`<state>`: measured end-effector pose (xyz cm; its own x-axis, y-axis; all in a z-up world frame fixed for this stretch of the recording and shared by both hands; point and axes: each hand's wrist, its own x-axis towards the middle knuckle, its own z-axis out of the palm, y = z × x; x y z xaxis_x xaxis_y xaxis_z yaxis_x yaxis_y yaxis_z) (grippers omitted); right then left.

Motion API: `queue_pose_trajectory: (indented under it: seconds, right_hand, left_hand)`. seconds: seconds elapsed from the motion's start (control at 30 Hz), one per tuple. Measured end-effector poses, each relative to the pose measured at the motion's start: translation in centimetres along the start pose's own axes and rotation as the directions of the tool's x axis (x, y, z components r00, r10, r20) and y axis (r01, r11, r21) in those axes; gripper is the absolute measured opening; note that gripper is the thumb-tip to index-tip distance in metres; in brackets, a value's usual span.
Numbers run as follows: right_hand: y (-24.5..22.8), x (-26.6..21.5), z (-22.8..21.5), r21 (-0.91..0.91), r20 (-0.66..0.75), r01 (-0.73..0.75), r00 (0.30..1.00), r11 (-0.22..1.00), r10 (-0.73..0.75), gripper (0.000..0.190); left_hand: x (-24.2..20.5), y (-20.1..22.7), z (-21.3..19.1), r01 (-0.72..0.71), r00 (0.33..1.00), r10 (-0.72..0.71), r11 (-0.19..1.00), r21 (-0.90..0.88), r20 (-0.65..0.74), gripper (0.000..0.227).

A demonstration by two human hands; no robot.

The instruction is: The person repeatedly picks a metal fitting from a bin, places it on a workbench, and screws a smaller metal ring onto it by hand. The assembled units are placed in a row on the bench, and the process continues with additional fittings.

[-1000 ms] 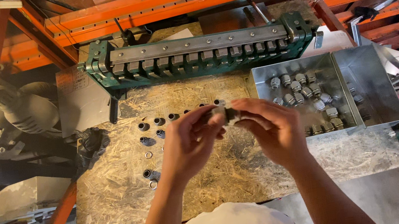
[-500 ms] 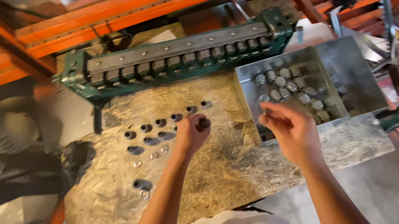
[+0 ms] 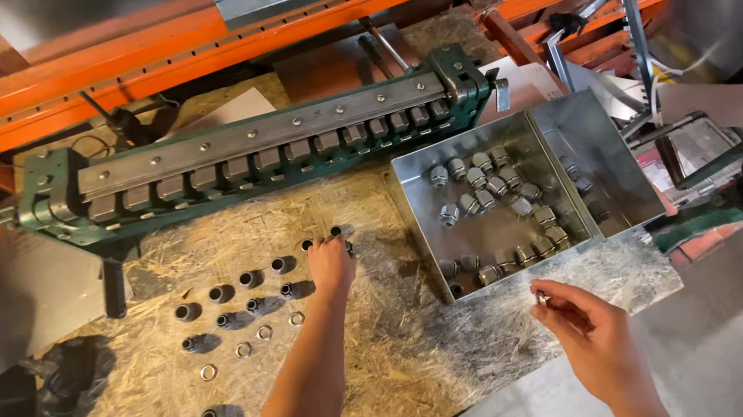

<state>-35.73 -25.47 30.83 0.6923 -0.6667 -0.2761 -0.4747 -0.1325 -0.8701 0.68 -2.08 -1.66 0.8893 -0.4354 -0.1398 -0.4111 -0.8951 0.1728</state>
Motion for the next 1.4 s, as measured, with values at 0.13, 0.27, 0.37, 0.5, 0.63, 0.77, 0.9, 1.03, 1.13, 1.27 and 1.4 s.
queue_pose_trajectory:
  seconds: [0.13,0.27,0.37,0.5,0.63,0.77,0.9,1.03,1.13,1.27,1.4]
  right_hand:
    - [0.0,0.8,0.0,-0.020,-0.015,-0.024,1.000,1.000,0.023,0.041]
    - [-1.8,1.5,1.7,-0.076,0.035,0.021,0.999,0.997,-0.018,0.044]
    - [-4.5,1.4,3.9,-0.099,0.109,0.018,0.994,0.995,-0.007,0.054]
    - [-4.1,1.9,7.4,-0.227,0.147,0.325,0.943,0.918,-0.298,0.055]
    - [-3.7,2.0,10.5,-0.176,0.247,0.559,0.822,0.810,-0.514,0.064]
    - [-3.2,1.2,13.1,-0.169,0.378,0.645,0.741,0.746,-0.555,0.084]
    - [-2.3,0.4,13.9,-0.337,0.481,0.459,0.835,0.822,-0.269,0.096]
    - [-3.0,-0.6,11.9,-0.269,0.520,0.329,0.841,0.905,-0.151,0.081]
    - [-3.3,-1.4,10.0,-0.395,0.547,0.166,0.833,0.904,0.086,0.077]
    - [-2.4,-1.1,8.5,-0.444,0.516,0.149,0.849,0.884,0.116,0.072]
    - [2.3,-0.8,8.0,-0.441,0.582,0.349,0.813,0.827,-0.032,0.070]
  left_hand:
    - [-0.2,0.2,1.5,0.051,0.998,-0.051,0.999,-0.002,0.033,0.019]
    - [-1.6,0.3,-0.5,0.053,0.997,-0.054,0.998,-0.015,-0.053,0.060]
    - [-6.8,4.1,-9.3,0.123,0.986,-0.159,0.907,-0.403,-0.055,0.065]
    - [-17.8,10.3,-25.6,0.318,0.946,-0.013,0.232,-0.919,0.324,0.033]
    - [-20.9,10.2,-27.1,0.281,0.931,0.191,0.167,-0.945,0.311,0.033]
    - [-20.1,7.5,-24.2,0.259,0.954,0.059,0.323,-0.910,0.293,0.006]
    - [-13.7,2.6,-8.3,0.171,0.985,-0.135,0.660,-0.731,0.109,0.025]
    - [-7.6,-0.9,9.0,0.163,0.982,-0.184,0.764,-0.624,0.032,0.017]
    - [-7.1,-1.2,12.1,0.094,0.981,-0.166,0.851,-0.516,-0.096,0.019]
    - [-7.7,-0.6,8.8,0.204,0.969,-0.248,0.823,-0.531,-0.013,0.017]
    - [-8.4,-0.4,7.1,0.275,0.955,-0.290,0.797,-0.537,0.060,0.032]
